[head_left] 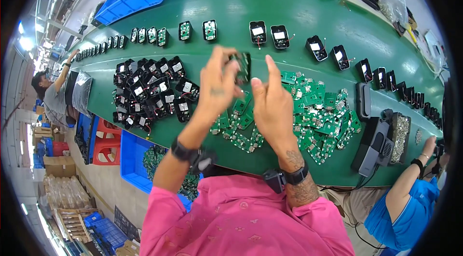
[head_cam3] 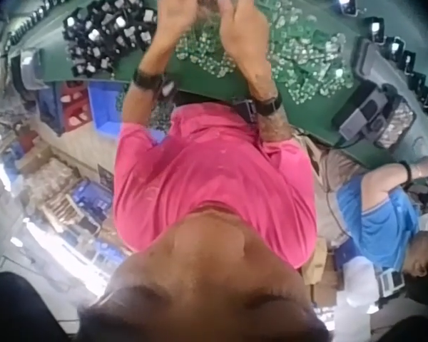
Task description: The person picks up a circuit board and a black plastic housing, fits the board into the housing by hand, and presses them together. After repeating this process, the person places the assembled unit onto the green conveyor belt.
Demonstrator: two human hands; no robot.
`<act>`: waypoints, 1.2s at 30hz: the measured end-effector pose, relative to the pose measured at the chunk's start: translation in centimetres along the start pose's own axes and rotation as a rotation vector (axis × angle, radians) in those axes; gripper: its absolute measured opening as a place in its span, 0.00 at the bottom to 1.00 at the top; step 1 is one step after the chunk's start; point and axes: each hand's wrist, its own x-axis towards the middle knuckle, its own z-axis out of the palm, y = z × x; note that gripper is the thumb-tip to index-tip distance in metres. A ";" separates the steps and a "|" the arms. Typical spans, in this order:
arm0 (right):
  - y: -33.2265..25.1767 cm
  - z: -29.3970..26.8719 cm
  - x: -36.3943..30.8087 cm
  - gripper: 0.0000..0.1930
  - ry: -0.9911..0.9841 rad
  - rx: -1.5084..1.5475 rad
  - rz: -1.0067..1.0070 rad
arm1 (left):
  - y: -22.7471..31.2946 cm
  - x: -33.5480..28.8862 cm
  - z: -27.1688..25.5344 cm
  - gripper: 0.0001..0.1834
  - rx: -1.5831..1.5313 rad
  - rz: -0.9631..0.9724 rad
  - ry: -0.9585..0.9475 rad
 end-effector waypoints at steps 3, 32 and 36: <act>0.4 -0.3 -0.8 0.15 0.103 -0.104 -0.247 | -2.1 7.1 -2.1 0.13 -0.104 -0.210 -0.041; 2.4 2.5 0.6 0.07 -0.305 -0.539 -0.489 | 1.0 6.9 -3.2 0.41 0.159 0.230 -0.297; 3.0 2.1 1.2 0.06 -0.208 -0.284 -0.441 | -0.9 -1.8 -5.6 0.35 -0.592 0.048 -0.179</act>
